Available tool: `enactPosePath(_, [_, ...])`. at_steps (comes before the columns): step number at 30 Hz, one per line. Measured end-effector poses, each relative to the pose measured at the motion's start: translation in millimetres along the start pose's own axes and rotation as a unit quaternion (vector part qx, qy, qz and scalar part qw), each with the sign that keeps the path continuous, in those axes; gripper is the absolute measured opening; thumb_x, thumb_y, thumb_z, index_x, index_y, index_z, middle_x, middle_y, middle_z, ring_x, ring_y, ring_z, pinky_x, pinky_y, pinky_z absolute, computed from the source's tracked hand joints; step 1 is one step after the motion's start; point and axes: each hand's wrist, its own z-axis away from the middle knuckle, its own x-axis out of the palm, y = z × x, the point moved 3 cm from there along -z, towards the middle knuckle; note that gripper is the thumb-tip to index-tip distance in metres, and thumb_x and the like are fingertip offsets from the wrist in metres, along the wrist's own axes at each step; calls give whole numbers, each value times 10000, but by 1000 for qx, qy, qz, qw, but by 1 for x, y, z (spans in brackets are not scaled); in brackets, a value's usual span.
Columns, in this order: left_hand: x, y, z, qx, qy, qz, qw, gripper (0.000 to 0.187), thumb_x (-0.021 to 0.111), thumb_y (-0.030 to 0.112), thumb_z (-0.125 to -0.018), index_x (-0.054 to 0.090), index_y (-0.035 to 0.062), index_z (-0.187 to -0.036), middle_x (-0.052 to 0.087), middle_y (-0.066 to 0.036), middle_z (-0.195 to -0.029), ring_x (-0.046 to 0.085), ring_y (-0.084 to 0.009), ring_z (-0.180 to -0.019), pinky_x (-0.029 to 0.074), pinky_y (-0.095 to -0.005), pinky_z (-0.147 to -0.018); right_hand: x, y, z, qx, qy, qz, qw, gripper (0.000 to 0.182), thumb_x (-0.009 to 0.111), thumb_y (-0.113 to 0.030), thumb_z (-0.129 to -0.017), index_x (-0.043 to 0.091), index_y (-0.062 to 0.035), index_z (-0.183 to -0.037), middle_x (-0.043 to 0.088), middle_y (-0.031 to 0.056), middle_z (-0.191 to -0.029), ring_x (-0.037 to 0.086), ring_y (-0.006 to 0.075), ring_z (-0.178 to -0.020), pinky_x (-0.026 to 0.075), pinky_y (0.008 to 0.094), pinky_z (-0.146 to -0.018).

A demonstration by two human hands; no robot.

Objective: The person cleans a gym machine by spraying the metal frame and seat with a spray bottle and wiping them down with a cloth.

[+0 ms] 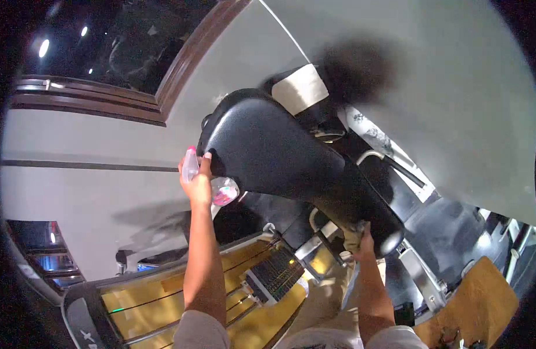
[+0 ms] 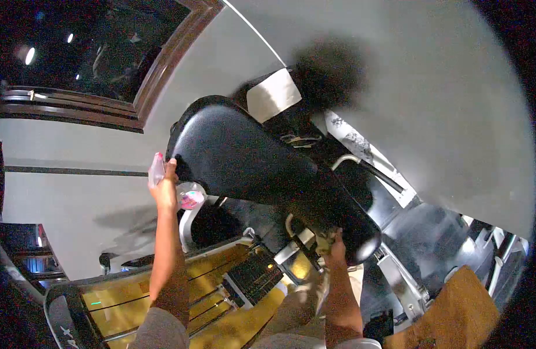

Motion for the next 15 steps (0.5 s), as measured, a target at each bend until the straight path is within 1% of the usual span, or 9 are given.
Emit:
enactPosePath(1, [-2, 5, 10, -25, 18, 11, 999, 253, 784, 200, -827, 620, 22, -901, 586, -5, -801, 524, -78, -630, 445, -272, -559, 2, -2, 8, 0, -13, -52, 999, 623, 444, -621, -945, 536, -94, -1265, 665, 137, -1076, 678, 321, -914, 571, 463, -628])
enactPosePath(3, [-5, 16, 33, 2, -8, -54, 999, 268, 784, 230, -832, 619, 25, -881, 577, 3, -760, 526, -74, -627, 442, -264, -555, 24, -25, 38, 41, -92, -68, 993, 620, 458, -612, -935, 543, -91, -1261, 665, 136, -1098, 667, 340, -947, 573, 482, -693])
enactPosePath(5, [5, 31, 64, 20, -33, -85, 996, 287, 777, 269, -844, 621, 28, -848, 554, 27, -698, 521, -72, -620, 442, -258, -563, 25, -37, 51, 75, -119, -105, 984, 455, 504, -427, -949, 568, -91, -1248, 629, 117, -1212, 588, 319, -1145, 478, 486, -985])
enactPosePath(6, [12, 34, 77, -2, -58, -72, 996, 278, 779, 248, -844, 619, 20, -844, 553, 36, -705, 507, -70, -622, 440, -259, -579, 16, -36, 46, 84, -122, -95, 984, 457, 511, -420, -941, 567, -87, -1249, 630, 118, -1210, 595, 321, -1131, 484, 483, -978])
enactPosePath(8, [29, 21, 95, 10, -87, -69, 994, 252, 774, 210, -847, 615, 15, -827, 546, 44, -699, 483, -56, -625, 419, -245, -579, 7, -34, 34, 101, -129, -78, 983, 463, 526, -405, -923, 565, -79, -1249, 632, 120, -1206, 611, 324, -1104, 495, 476, -965])
enactPosePath(9, [37, 17, 102, 7, -114, -93, 989, 240, 770, 192, -849, 610, 17, -812, 539, 49, -689, 471, -51, -625, 407, -240, -573, 5, -31, 24, 83, -81, -36, 993, 422, 528, -330, -917, 564, -76, -1252, 635, 124, -1190, 635, 319, -1047, 521, 455, -927])
enactPosePath(12, [54, 13, 112, 8, -169, -180, 969, 273, 759, 197, -850, 579, 30, -732, 513, 41, -628, 453, -55, -605, 393, -258, -557, 7, -40, 10, -12, -55, 213, 975, 378, 546, -247, -928, 560, -61, -1256, 638, 110, -1175, 649, 286, -1016, 534, 429, -887])
enactPosePath(14, [63, 26, 115, -5, -183, -185, 966, 279, 750, 203, -852, 583, 20, -722, 520, 20, -610, 469, -64, -605, 405, -270, -560, 38, -56, 17, -39, -81, 297, 951, 413, 529, -207, -960, 483, -72, -1348, 624, 81, -1224, 621, 239, -1075, 510, 362, -893])
enactPosePath(15, [64, 30, 114, 18, -183, -198, 963, 278, 748, 202, -852, 586, 14, -726, 526, 10, -608, 473, -67, -607, 409, -272, -562, 59, -64, 23, -54, -94, 337, 935, 438, 520, -186, -976, 445, -78, -1394, 616, 67, -1249, 607, 216, -1105, 498, 328, -896])
